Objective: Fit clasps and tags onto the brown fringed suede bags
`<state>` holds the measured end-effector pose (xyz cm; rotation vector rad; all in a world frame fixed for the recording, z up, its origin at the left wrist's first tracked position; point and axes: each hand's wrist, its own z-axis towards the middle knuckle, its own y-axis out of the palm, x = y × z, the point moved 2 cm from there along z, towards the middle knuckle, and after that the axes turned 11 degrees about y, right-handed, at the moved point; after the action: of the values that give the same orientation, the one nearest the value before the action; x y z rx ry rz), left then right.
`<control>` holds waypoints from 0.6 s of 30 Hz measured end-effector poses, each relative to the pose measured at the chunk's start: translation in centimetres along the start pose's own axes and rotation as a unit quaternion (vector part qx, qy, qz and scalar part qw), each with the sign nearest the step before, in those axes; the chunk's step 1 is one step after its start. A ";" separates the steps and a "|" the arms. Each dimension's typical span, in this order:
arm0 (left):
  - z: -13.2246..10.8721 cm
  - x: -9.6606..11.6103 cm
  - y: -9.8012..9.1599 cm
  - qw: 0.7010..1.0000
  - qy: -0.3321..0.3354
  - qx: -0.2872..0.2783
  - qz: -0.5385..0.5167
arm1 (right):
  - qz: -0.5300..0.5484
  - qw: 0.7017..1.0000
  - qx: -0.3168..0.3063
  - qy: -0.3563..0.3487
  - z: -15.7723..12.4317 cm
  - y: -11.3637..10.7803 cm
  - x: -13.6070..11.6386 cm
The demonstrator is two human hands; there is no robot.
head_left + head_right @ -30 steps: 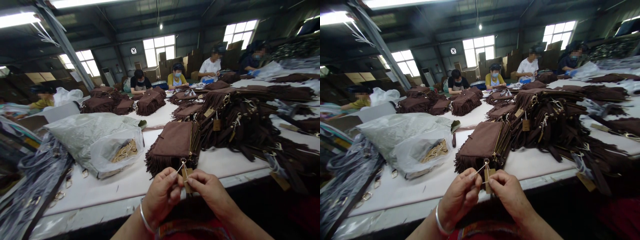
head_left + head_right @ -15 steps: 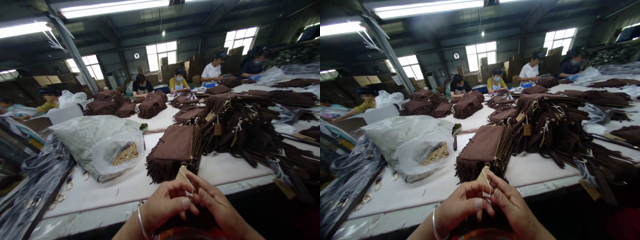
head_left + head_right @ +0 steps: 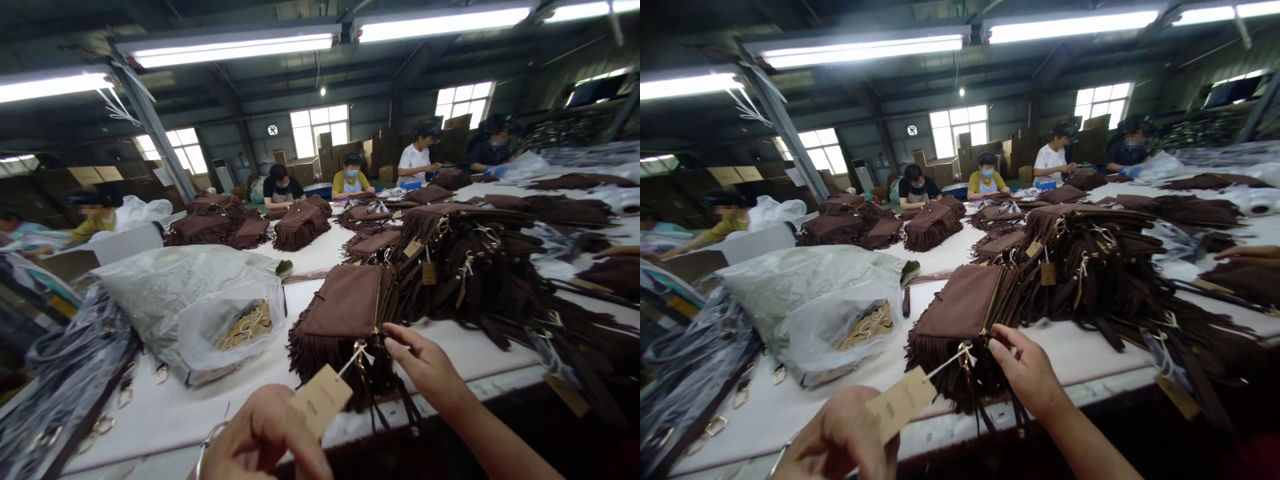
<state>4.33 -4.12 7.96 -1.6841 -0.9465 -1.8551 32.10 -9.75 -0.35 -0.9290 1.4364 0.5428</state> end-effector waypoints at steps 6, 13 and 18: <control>5.1 0.8 -0.4 0.918 0.269 0.085 0.277 | -0.021 1.000 0.000 -0.023 0.7 1.7 -3.2; 11.0 -1.4 4.4 0.814 0.338 -0.053 0.469 | 0.064 0.992 -0.069 -0.088 -0.9 2.7 -7.0; 15.7 4.1 2.1 0.810 0.322 -0.034 0.489 | 0.073 0.996 0.040 -0.030 1.3 -1.1 -0.5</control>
<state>15.78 6.63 12.63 -1.0514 0.2720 -1.4867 33.71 -9.18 0.18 -0.7427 1.4675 0.6120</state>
